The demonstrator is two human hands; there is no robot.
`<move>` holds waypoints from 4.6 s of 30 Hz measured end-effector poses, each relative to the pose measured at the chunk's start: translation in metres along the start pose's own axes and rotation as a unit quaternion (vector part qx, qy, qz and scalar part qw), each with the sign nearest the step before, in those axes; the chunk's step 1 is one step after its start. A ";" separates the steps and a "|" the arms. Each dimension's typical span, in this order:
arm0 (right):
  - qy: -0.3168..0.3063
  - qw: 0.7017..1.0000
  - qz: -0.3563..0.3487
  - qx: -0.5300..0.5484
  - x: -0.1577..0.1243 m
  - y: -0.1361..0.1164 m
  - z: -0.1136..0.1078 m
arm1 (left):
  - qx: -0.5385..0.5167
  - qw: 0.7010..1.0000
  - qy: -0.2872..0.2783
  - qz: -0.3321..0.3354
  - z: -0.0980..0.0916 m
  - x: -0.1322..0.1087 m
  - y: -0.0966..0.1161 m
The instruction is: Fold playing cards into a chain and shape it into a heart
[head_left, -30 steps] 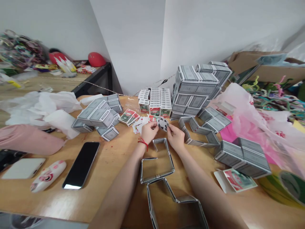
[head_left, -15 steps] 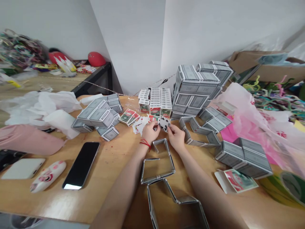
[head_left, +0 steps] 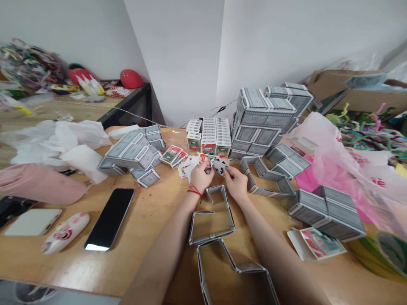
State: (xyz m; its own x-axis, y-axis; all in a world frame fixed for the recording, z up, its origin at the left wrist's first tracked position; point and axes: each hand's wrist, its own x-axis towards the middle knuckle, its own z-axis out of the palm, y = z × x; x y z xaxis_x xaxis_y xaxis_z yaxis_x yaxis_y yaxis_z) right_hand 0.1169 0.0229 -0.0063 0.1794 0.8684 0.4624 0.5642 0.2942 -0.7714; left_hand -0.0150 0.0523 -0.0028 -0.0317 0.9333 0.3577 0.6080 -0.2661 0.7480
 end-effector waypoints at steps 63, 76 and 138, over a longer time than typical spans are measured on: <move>-0.102 0.994 -0.003 -0.035 0.000 0.004 -0.002 | 0.070 0.973 0.099 0.197 -0.003 0.003 0.001; -0.082 0.994 0.014 -0.064 0.001 0.007 0.000 | 0.072 0.976 0.055 0.198 0.004 0.004 -0.002; -0.038 0.998 0.034 -0.047 0.001 0.004 -0.001 | -0.297 0.954 -0.005 -0.048 -0.001 0.005 0.006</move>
State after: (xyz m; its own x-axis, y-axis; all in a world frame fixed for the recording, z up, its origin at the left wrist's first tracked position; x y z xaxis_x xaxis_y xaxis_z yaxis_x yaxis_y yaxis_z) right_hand 0.1199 0.0245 -0.0090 0.1595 0.9141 0.3728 0.6262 0.1982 -0.7540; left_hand -0.0123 0.0552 0.0040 -0.0547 0.9617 0.2684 0.0469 -0.2661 0.9628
